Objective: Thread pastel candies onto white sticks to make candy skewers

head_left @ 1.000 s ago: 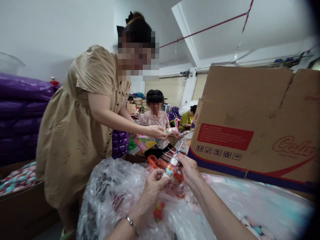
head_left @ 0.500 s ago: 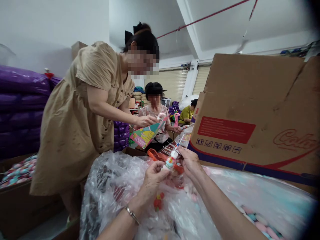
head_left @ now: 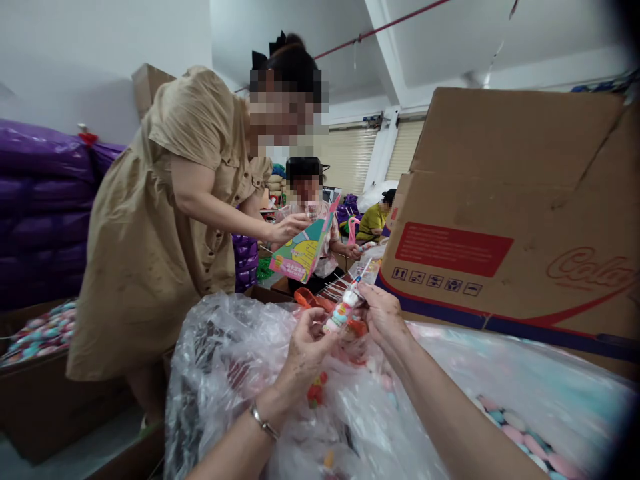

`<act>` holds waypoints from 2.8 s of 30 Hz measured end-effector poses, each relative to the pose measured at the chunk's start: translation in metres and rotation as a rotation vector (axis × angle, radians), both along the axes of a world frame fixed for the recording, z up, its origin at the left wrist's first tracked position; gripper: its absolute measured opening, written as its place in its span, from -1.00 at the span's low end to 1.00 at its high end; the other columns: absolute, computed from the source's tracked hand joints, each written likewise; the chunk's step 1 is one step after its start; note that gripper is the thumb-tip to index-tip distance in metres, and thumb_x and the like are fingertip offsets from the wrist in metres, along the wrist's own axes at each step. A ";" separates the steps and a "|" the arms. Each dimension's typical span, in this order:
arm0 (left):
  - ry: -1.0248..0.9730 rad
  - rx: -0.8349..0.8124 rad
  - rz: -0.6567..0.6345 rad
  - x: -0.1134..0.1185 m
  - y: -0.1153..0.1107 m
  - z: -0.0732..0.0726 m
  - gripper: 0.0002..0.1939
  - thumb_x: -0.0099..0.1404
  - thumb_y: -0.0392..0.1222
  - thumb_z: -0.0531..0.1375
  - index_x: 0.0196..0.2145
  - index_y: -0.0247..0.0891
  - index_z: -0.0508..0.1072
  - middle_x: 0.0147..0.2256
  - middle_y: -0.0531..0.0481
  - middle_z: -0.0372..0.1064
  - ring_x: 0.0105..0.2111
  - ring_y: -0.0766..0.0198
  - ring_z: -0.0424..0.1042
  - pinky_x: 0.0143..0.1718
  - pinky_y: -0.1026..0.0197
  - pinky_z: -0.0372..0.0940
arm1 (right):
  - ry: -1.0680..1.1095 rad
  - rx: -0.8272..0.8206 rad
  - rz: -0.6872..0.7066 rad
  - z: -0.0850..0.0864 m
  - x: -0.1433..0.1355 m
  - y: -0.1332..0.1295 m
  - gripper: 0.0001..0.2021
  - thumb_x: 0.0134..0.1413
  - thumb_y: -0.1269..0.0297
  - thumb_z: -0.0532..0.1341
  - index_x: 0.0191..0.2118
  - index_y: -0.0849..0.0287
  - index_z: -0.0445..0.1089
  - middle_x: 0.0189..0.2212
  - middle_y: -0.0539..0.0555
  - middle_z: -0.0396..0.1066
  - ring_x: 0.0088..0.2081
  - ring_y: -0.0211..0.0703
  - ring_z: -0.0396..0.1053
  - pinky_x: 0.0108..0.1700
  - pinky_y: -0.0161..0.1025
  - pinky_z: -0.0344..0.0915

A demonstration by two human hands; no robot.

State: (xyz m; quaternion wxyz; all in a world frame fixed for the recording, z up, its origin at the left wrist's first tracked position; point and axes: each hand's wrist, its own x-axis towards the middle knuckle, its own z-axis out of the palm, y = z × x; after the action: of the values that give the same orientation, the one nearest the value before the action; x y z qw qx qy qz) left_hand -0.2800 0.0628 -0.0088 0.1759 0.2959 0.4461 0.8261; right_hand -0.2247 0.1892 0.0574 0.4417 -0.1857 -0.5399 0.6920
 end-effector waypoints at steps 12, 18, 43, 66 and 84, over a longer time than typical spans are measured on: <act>0.619 -0.100 0.328 0.002 -0.006 -0.011 -0.39 -0.01 -0.39 0.28 0.05 -0.24 0.34 -0.04 -0.17 0.36 -0.03 -0.01 0.37 0.03 -0.02 0.30 | -0.002 -0.019 0.029 0.003 0.001 -0.009 -0.66 -0.36 0.07 0.47 -0.48 0.21 0.49 -0.61 0.03 0.44 -0.63 -0.20 0.31 -0.68 -0.32 0.28; 0.926 -0.098 0.563 -0.001 -0.001 -0.021 -0.46 0.24 -0.42 0.13 0.18 -0.23 0.26 0.04 -0.23 0.30 0.07 -0.05 0.30 0.13 -0.13 0.24 | 0.003 -0.027 0.038 0.006 0.004 -0.015 -0.66 -0.41 0.07 0.48 -0.52 0.21 0.48 -0.63 0.02 0.43 -0.64 -0.25 0.29 -0.69 -0.35 0.27; -0.196 0.102 -0.645 0.012 -0.021 0.022 -0.75 0.13 -0.10 0.19 -0.30 -0.34 0.43 -0.54 0.04 0.39 -0.76 0.36 0.26 -0.77 0.34 0.11 | -0.032 0.181 0.325 0.026 0.037 -0.020 -0.50 -0.23 -0.05 0.50 -0.21 0.16 0.47 -0.38 0.01 0.45 -0.37 -0.19 0.35 -0.38 -0.31 0.26; 0.010 -0.116 -0.346 0.033 -0.017 0.025 -0.70 0.13 -0.11 0.35 -0.28 -0.31 0.37 -0.54 0.07 0.44 -0.60 0.34 0.43 -0.56 0.33 0.32 | -0.040 0.155 0.137 0.018 0.035 -0.013 -0.50 -0.36 -0.13 0.49 -0.47 0.25 0.49 -0.65 -0.01 0.37 -0.67 -0.37 0.15 -0.71 -0.44 0.05; -0.019 -0.072 -0.378 0.026 -0.022 0.018 -0.68 0.15 -0.05 0.35 -0.30 -0.31 0.37 -0.45 0.01 0.50 -0.61 0.32 0.45 -0.58 0.30 0.32 | -0.045 0.155 0.074 0.016 0.030 -0.019 -0.49 -0.32 -0.20 0.46 -0.44 0.20 0.48 -0.64 -0.03 0.34 -0.62 -0.28 0.18 -0.63 -0.33 0.13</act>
State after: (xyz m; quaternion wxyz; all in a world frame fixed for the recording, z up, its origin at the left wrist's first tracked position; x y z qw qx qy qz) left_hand -0.2540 0.0408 0.0095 0.3427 0.3601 0.4102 0.7646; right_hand -0.1949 0.1699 0.0733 0.4168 -0.1464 -0.6082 0.6595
